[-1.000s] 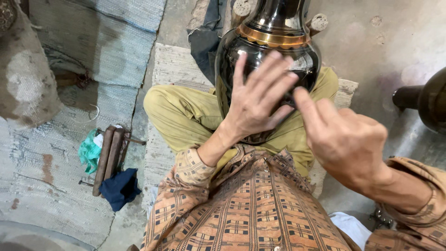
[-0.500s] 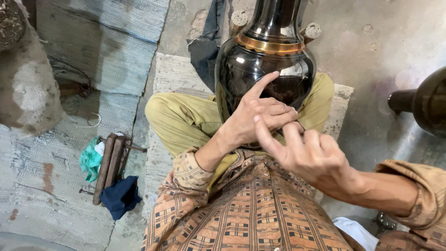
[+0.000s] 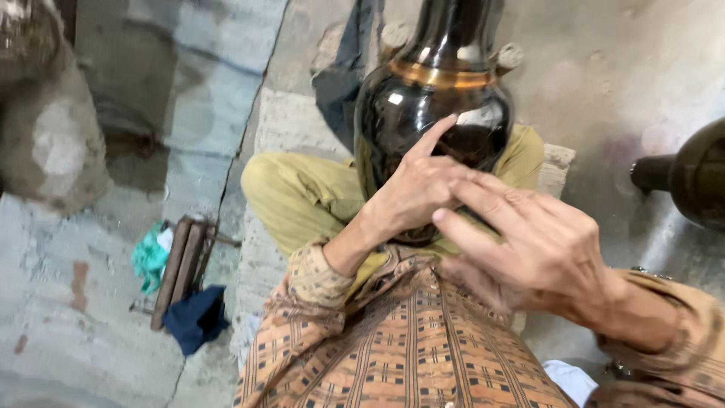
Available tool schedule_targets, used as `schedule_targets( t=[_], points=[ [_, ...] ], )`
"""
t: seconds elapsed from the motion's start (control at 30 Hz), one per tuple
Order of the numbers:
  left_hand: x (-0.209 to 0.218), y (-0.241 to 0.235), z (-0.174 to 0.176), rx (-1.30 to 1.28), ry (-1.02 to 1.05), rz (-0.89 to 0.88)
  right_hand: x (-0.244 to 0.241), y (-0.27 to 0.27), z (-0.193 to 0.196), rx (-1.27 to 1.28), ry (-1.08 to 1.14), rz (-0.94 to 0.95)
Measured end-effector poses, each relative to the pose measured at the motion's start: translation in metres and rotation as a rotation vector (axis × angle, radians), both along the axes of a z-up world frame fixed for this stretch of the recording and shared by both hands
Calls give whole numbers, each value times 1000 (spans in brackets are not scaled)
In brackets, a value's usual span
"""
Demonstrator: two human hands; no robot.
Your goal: The person sits cross-legged and uses a small chisel to engrave a floral pattern onto a dark metallic vase. They then switch to a larger chisel to deepen the engraved lines, holding the vase steady with their left hand.
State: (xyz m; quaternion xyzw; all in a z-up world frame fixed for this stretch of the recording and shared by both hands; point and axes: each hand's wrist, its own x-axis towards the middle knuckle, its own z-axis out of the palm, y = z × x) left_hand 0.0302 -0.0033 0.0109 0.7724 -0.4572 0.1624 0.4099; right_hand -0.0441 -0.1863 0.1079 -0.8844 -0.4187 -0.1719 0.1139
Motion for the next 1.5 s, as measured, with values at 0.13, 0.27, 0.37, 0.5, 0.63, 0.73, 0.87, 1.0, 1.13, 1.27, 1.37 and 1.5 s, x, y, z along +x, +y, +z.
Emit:
schedule_targets(
  t=[0.13,0.27,0.37,0.5,0.63,0.73,0.87,1.0,1.13,1.27,1.37,1.5],
  points=[
    [-1,-6,-2,8,10,32,12,-13,-1,-438,-203,80],
    [0,-5,-7,-24,126,72,17,-26,3,-689,-261,146],
    [-5,-8,-14,-167,133,240,19,-31,-2,-719,-195,117],
    [-7,-7,-24,-229,123,503,34,-30,-1,-702,-342,-2],
    [-10,-4,-30,-227,165,592,45,-24,17,-756,-356,-78],
    [-12,-6,-31,-210,204,592,51,-19,25,-715,-277,-95],
    [-12,-6,-28,-186,214,595,55,-15,29,-775,-290,-119],
    [-13,-6,-27,-177,217,598,59,-14,30,-823,-170,-128],
    [-13,-5,-27,-172,219,595,62,-16,29,-856,-119,-124],
    [-12,-6,-26,-177,213,594,65,-19,26,-878,-78,-107],
    [-14,-5,-26,-182,212,593,67,-20,23,-905,-149,-86],
    [-14,-5,-26,-180,219,589,69,-20,24,-933,-103,-84]
  ],
)
